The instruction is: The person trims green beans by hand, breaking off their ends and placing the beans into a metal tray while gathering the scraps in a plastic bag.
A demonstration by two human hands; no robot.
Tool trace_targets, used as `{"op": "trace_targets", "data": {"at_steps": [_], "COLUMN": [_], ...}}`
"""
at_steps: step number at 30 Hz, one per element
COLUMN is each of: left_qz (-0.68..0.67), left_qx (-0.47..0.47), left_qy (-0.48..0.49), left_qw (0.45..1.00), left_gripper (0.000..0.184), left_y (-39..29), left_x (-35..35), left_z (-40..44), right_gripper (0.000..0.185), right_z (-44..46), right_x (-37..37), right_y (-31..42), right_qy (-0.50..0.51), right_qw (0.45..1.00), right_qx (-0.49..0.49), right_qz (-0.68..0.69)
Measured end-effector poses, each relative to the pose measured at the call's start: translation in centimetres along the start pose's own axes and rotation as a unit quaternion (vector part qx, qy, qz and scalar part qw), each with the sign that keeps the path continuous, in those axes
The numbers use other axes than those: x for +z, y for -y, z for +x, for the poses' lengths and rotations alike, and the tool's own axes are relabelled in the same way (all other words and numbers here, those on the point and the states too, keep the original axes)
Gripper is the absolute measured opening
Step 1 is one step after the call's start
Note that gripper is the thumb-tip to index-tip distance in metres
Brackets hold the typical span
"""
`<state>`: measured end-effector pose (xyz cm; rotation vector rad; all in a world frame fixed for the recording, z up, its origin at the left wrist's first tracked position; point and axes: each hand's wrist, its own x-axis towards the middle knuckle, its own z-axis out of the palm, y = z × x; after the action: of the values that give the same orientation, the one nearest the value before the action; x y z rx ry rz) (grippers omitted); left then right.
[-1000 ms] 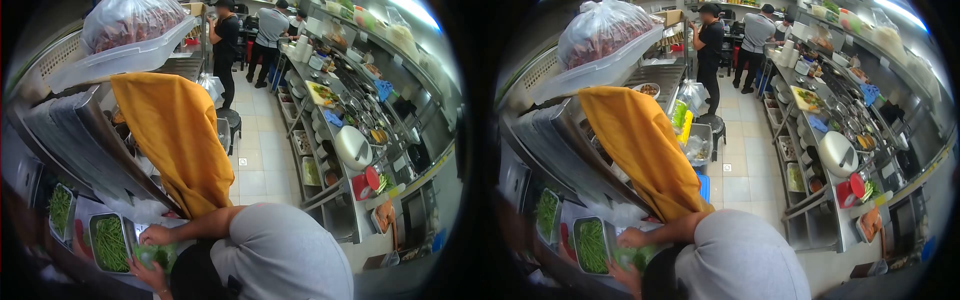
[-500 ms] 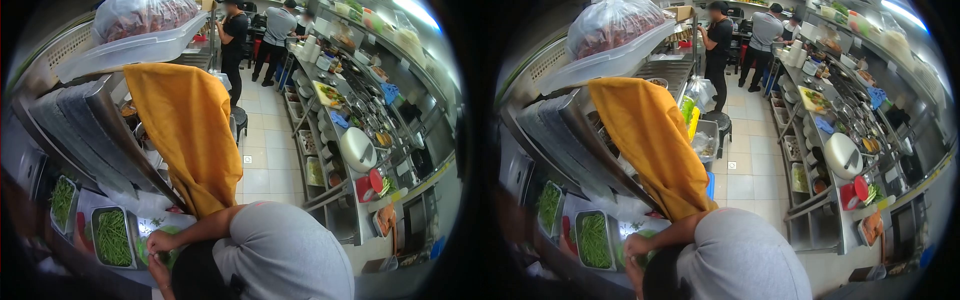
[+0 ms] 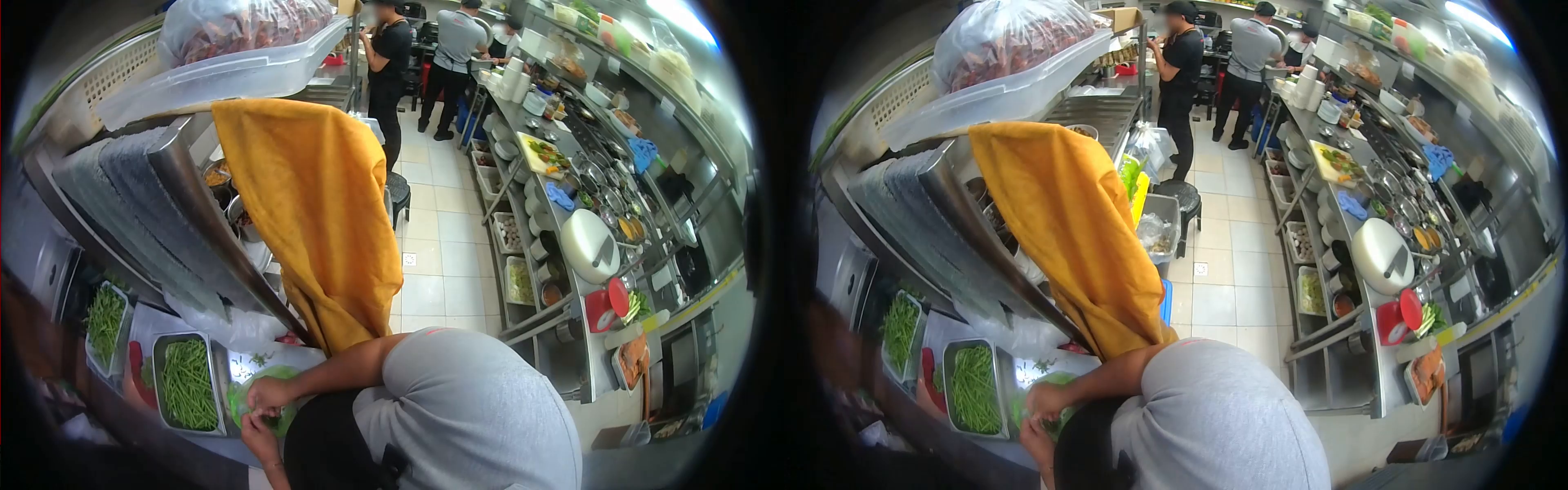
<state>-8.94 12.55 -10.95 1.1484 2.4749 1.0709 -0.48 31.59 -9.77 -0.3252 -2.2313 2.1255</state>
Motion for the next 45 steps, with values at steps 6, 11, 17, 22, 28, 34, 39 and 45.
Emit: {"op": "trace_targets", "data": {"at_steps": [6,11,17,22,28,34,39,45], "left_qz": [-0.157,-0.339,-0.367,-0.284,-0.052,-0.174,-0.240,-0.253], "left_qx": [-0.039,-0.203,-0.219,-0.187,-0.151,-0.152,-0.193,-0.173], "left_qy": [-0.006,0.001,0.027,0.022,0.037,0.000,0.032,0.034], "left_qw": [0.987,0.919,0.904,0.940,0.986,0.973,0.951,0.951], "left_gripper": [0.029,0.027,0.025,0.024,0.037,0.045,0.033,0.024], "left_y": [0.5,-0.4,-1.8,-1.3,-2.2,-0.7,-0.5,-1.7], "left_x": [-0.2,-0.8,-1.7,-1.7,-2.1,-1.7,-2.2,-2.0], "left_z": [0.4,0.8,0.3,0.3,0.1,-0.5,-0.2,-0.3], "right_gripper": [0.027,0.030,0.026,0.013,0.013,0.028,0.030,0.029], "right_z": [3.5,3.5,3.6,4.4,3.3,3.1,2.7,2.6], "right_x": [-1.9,-2.4,-1.6,-2.1,-0.4,-1.9,-1.3,-0.6], "right_y": [-7.5,-3.0,0.2,-0.6,1.5,-0.5,0.9,1.8], "right_qy": [0.083,-0.009,0.024,0.093,0.048,-0.022,0.015,0.061], "right_qw": [0.977,0.983,0.992,0.994,0.817,0.891,0.951,0.961], "right_qx": [0.096,-0.083,-0.062,0.046,-0.174,-0.178,-0.113,-0.108], "right_qz": [0.169,-0.166,-0.103,-0.022,-0.548,-0.417,-0.287,-0.246]}}
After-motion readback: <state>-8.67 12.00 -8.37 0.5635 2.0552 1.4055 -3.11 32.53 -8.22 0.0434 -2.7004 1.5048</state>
